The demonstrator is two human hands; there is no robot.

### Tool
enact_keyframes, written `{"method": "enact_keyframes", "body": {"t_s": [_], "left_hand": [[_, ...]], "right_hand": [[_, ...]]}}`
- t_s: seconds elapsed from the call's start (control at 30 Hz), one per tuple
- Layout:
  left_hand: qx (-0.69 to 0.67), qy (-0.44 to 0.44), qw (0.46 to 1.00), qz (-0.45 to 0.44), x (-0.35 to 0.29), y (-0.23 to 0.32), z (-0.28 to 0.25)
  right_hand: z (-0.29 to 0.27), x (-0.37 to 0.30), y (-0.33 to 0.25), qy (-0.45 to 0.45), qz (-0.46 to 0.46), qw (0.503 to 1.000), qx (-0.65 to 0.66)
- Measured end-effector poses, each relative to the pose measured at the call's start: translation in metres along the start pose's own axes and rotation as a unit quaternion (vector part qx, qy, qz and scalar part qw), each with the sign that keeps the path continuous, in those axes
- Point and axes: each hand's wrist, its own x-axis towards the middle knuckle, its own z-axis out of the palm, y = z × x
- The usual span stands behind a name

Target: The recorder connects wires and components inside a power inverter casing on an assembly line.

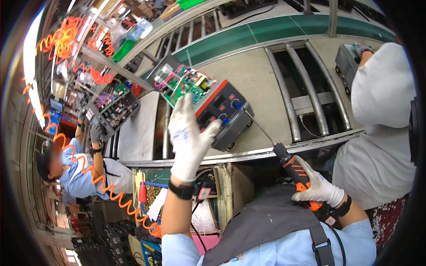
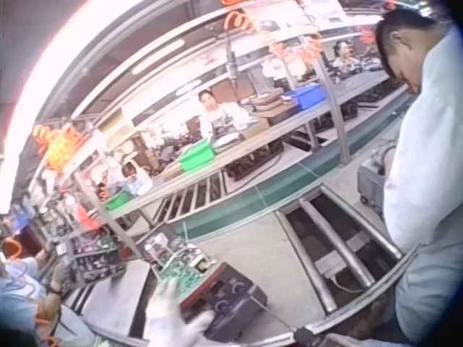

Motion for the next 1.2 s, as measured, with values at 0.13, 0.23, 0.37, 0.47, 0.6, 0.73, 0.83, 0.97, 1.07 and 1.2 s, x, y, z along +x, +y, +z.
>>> {"method": "enact_keyframes", "body": {"t_s": [0.13, 0.23, 0.37, 0.47, 0.6, 0.73, 0.83, 0.97, 1.07, 1.2], "left_hand": [[0.203, -0.056, 0.977, 0.012, 0.032, 0.022, 0.047], [0.192, -0.093, 0.977, -0.024, 0.042, 0.019, 0.068], [0.217, -0.098, 0.971, -0.030, 0.042, 0.023, 0.075], [0.218, -0.086, 0.972, -0.018, 0.043, 0.023, 0.076], [0.195, -0.085, 0.977, -0.023, 0.040, 0.019, 0.076], [0.196, -0.089, 0.976, -0.029, 0.041, 0.017, 0.076], [0.204, -0.097, 0.973, -0.040, 0.040, 0.018, 0.075], [0.204, -0.100, 0.973, -0.040, 0.041, 0.021, 0.072], [0.204, -0.105, 0.972, -0.043, 0.040, 0.019, 0.071], [0.195, -0.102, 0.975, -0.040, 0.039, 0.015, 0.072]], "right_hand": [[-0.008, 0.012, 0.012, -0.005, 0.025, 0.998, 0.055], [-0.014, 0.024, 0.018, -0.017, 0.034, 0.995, 0.097], [-0.025, 0.038, 0.022, -0.032, 0.029, 0.997, 0.065], [-0.030, 0.043, 0.028, -0.019, -0.007, 0.999, 0.032], [-0.045, 0.040, 0.004, -0.054, 0.092, 0.988, 0.114], [-0.051, 0.041, -0.007, -0.052, 0.073, 0.995, 0.052], [-0.051, 0.041, -0.013, -0.063, 0.098, 0.993, 0.026], [-0.041, 0.038, -0.018, -0.041, 0.063, 0.995, 0.066], [-0.053, 0.043, -0.021, -0.083, 0.086, 0.989, 0.088], [-0.062, 0.048, -0.019, -0.096, 0.138, 0.976, 0.135]]}}
